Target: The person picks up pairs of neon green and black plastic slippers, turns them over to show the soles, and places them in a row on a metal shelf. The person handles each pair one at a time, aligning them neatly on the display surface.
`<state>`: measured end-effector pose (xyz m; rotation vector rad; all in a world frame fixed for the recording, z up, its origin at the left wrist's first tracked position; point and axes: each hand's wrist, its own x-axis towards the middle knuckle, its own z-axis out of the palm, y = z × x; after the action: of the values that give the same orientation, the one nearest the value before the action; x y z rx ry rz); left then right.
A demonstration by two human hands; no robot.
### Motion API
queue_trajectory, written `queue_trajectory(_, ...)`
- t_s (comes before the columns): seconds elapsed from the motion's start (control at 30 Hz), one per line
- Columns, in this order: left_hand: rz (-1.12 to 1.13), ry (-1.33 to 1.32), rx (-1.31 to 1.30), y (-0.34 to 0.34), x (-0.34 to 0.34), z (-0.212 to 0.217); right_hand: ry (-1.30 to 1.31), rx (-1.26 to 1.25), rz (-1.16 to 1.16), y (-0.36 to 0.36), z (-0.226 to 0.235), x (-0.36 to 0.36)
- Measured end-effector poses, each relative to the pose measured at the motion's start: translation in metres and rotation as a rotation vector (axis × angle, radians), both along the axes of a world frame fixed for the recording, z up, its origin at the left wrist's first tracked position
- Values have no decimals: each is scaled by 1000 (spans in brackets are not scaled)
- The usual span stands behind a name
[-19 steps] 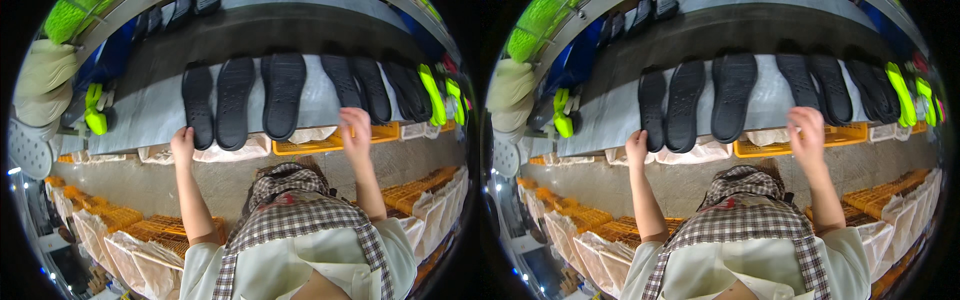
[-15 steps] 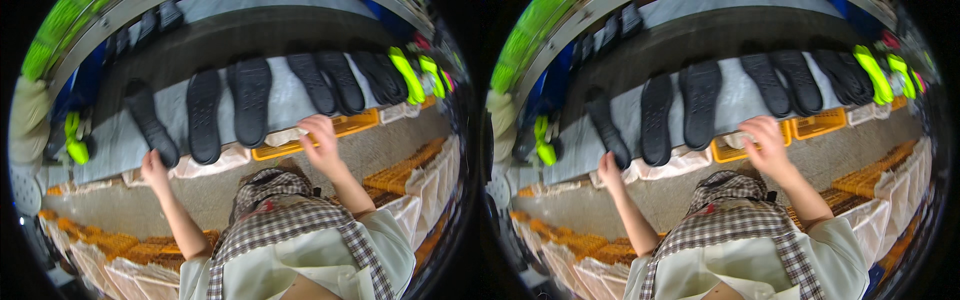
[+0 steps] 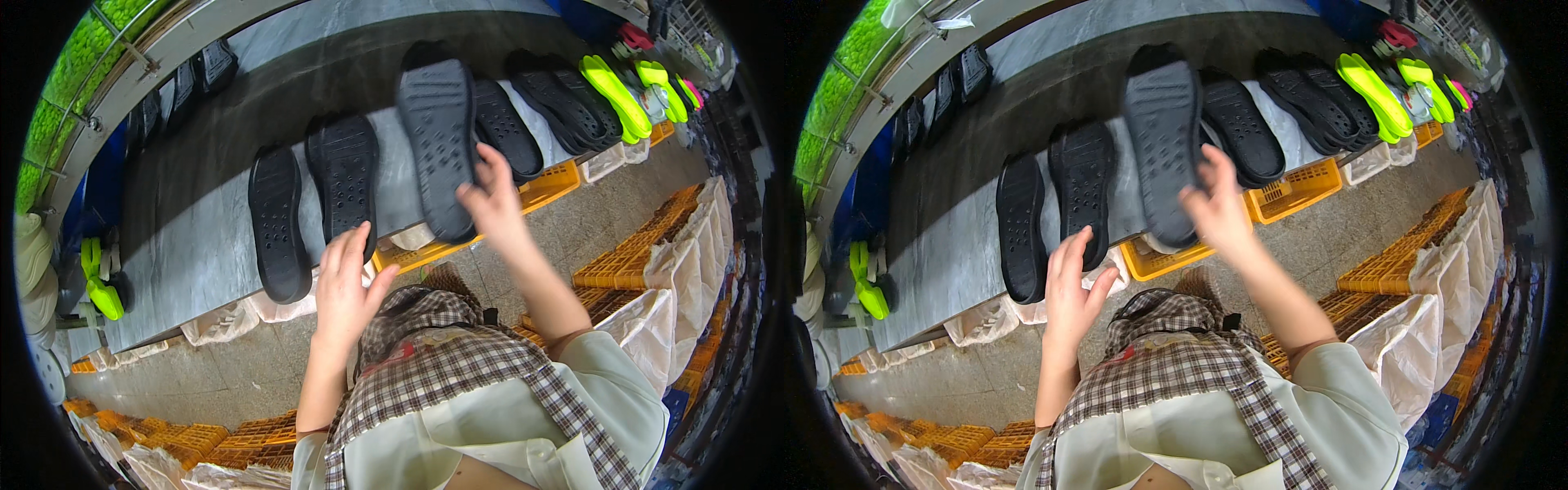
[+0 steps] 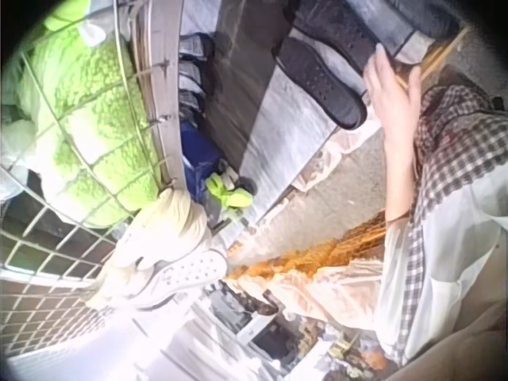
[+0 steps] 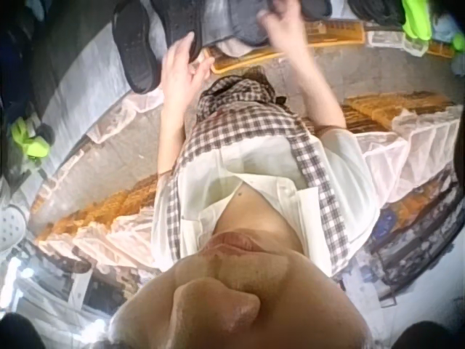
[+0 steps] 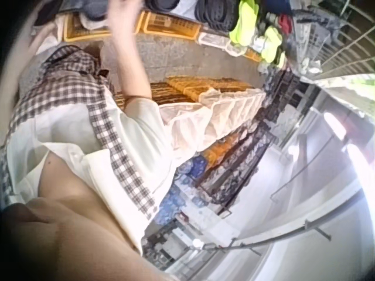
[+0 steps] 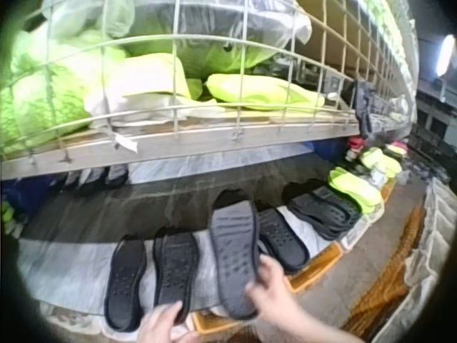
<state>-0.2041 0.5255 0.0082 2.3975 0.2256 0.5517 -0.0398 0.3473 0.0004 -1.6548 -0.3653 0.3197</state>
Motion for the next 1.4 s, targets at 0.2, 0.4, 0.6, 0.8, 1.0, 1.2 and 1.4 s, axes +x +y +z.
queue_trajectory(0.2,74,159,257,16,-5,-25,-510,-620,-39,-11,-3,91)
queue_trajectory(0.4,124,-64,242,4,-5,-28,-819,-888,-73,-5,8,93)
queue_trajectory(0.6,-39,-326,306,-29,10,-10,24,-112,312,7,20,15)
queue_trajectory(0.8,-129,-257,298,-22,5,-1,344,352,94,23,-2,-20)
queue_trajectory(1.0,665,-59,28,92,-48,-32,339,334,44,25,-5,2)
queue_trajectory(1.2,536,121,-523,116,-32,-78,302,199,159,76,-33,-5)
queue_trajectory(1.4,496,67,-519,81,12,-90,246,-49,171,87,-62,10)
